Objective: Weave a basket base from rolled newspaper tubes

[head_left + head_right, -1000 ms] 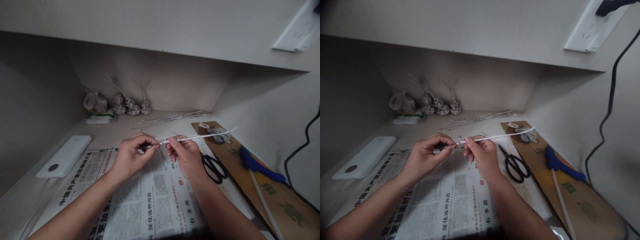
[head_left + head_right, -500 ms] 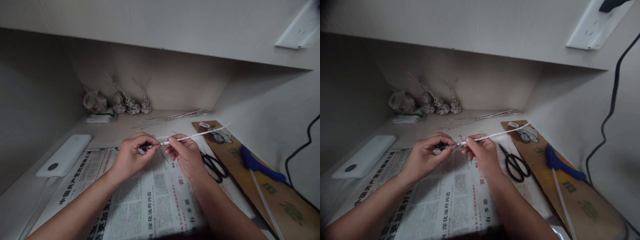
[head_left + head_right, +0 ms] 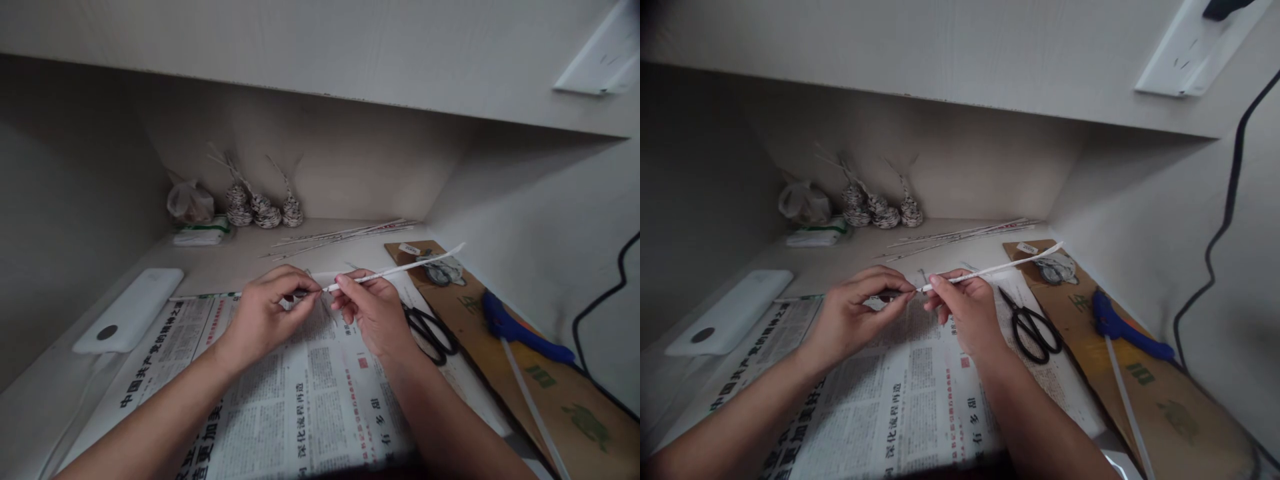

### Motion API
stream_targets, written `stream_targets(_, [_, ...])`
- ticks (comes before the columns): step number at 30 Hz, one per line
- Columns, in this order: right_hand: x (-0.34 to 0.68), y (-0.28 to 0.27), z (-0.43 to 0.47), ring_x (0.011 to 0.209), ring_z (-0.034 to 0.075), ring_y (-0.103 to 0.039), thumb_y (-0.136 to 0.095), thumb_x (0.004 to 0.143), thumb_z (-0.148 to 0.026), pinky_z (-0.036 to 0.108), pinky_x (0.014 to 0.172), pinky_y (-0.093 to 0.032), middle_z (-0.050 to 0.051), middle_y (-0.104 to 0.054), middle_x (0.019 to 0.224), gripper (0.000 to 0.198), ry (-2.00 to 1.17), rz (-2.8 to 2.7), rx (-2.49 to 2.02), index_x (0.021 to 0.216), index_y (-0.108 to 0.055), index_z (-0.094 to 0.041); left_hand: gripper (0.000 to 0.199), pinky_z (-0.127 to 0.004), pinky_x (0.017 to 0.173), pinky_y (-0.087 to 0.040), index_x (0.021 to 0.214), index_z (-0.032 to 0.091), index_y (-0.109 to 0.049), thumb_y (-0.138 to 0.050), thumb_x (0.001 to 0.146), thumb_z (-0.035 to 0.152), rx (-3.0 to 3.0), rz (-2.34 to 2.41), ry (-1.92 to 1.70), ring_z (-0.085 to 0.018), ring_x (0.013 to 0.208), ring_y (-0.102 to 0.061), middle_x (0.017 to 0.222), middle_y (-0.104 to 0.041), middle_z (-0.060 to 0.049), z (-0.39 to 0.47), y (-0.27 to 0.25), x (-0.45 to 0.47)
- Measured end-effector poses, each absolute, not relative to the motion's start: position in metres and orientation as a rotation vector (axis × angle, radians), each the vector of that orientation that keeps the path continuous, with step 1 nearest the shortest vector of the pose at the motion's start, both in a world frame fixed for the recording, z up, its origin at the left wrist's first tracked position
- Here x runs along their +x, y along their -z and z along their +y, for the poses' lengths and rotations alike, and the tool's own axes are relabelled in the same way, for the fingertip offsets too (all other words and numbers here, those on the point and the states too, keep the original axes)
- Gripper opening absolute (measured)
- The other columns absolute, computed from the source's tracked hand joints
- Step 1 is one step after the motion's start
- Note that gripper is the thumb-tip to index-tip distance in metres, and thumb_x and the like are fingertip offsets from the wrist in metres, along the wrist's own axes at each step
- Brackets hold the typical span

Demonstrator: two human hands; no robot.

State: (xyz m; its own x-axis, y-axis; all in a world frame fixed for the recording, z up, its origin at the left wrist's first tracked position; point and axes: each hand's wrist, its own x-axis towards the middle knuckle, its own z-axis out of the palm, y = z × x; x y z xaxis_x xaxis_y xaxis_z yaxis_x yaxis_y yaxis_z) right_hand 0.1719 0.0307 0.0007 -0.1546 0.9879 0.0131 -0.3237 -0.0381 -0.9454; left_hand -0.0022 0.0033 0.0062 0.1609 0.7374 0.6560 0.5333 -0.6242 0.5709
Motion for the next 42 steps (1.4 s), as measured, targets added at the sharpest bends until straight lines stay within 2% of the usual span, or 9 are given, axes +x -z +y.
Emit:
stream_targets(12, [0.1718,0.0012,0.0305,0.05,0.01,-0.061,-0.078,0.072,-0.035,0.016,0.036,-0.036,0.001,-0.068,0.065,0.023,-1.437,-1.09,-0.85,0.073,-0.066,-0.017,0.012,-0.026,0.077,-0.053,0.091,0.019,-0.07,-0.061,0.085,0.013,2.402,1.221,-1.48,-0.013,0.086,-0.065,0.09,-0.069,-0.005,0.001,-0.0084,-0.0021])
stream_targets(42, [0.1694,0.0057,0.0286,0.051,0.009,-0.06,-0.079,0.072,-0.037,0.017,0.037,-0.034,0.001,-0.067,0.067,0.023,-1.533,-1.018,-0.851,0.075,-0.068,-0.017,0.013,-0.025,0.079,-0.053,0.094,0.017,-0.067,-0.063,0.084,0.01,2.48,1.236,-1.538,-0.012,0.087,-0.064,0.089,-0.068,-0.003,0.0019,-0.0043,-0.0015])
